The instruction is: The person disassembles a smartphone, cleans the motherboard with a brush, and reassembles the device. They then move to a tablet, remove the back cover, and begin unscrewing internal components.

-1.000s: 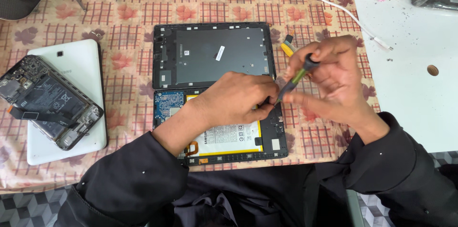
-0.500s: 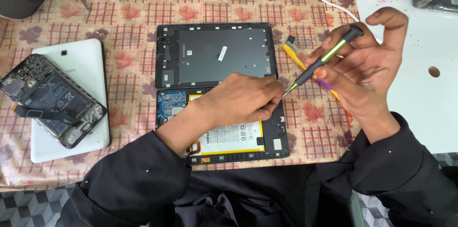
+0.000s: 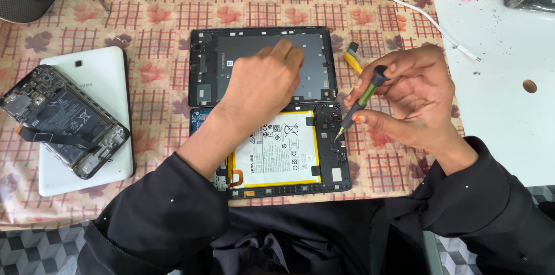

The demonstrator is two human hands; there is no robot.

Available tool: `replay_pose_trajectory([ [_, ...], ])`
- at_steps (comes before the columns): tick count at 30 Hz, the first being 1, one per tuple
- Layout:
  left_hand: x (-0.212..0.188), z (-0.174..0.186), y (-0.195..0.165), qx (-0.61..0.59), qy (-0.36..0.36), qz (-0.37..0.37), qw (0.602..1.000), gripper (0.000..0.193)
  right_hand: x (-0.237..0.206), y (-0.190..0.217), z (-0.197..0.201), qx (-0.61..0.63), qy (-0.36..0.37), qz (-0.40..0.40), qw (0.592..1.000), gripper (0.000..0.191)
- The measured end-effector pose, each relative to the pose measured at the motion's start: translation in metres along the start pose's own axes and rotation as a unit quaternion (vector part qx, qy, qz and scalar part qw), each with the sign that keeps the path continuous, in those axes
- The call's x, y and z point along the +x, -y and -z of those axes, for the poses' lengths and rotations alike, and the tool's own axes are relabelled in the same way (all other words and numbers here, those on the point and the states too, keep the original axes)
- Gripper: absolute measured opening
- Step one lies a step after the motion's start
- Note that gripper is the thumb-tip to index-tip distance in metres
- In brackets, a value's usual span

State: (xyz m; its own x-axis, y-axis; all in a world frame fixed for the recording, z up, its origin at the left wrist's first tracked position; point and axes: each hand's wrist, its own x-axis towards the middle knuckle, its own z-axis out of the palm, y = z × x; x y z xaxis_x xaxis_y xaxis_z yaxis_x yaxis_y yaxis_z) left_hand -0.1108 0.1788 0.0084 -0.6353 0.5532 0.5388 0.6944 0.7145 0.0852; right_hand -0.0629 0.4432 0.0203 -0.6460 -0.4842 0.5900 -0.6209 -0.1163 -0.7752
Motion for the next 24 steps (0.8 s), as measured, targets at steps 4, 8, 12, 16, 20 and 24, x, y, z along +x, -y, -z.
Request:
replay_pose_trajectory([
  [4,-0.002,-0.002,-0.001,-0.02,0.011,0.005,1.0,0.013,-0.001,0.001,0.0,0.0,0.009,-0.009,1.0,0.06],
  [8,-0.001,0.001,0.001,-0.022,0.005,0.017,1.0,0.011,-0.003,0.003,-0.001,-0.026,0.01,-0.003,1.0,0.061],
  [12,-0.001,0.003,-0.001,-0.049,-0.018,0.026,0.998,0.01,-0.006,0.001,-0.003,-0.084,0.003,0.028,0.996,0.071],
  [16,0.0,0.004,-0.003,-0.062,-0.03,0.019,0.997,0.009,-0.01,0.0,-0.007,-0.124,-0.003,0.056,0.991,0.078],
  [20,0.0,0.003,-0.003,-0.041,-0.02,0.02,0.999,0.009,-0.01,-0.002,-0.008,-0.134,-0.002,0.064,0.989,0.079],
  [24,-0.001,0.003,-0.003,-0.033,-0.015,0.018,0.999,0.01,-0.01,0.0,-0.006,-0.131,0.003,0.063,0.989,0.078],
])
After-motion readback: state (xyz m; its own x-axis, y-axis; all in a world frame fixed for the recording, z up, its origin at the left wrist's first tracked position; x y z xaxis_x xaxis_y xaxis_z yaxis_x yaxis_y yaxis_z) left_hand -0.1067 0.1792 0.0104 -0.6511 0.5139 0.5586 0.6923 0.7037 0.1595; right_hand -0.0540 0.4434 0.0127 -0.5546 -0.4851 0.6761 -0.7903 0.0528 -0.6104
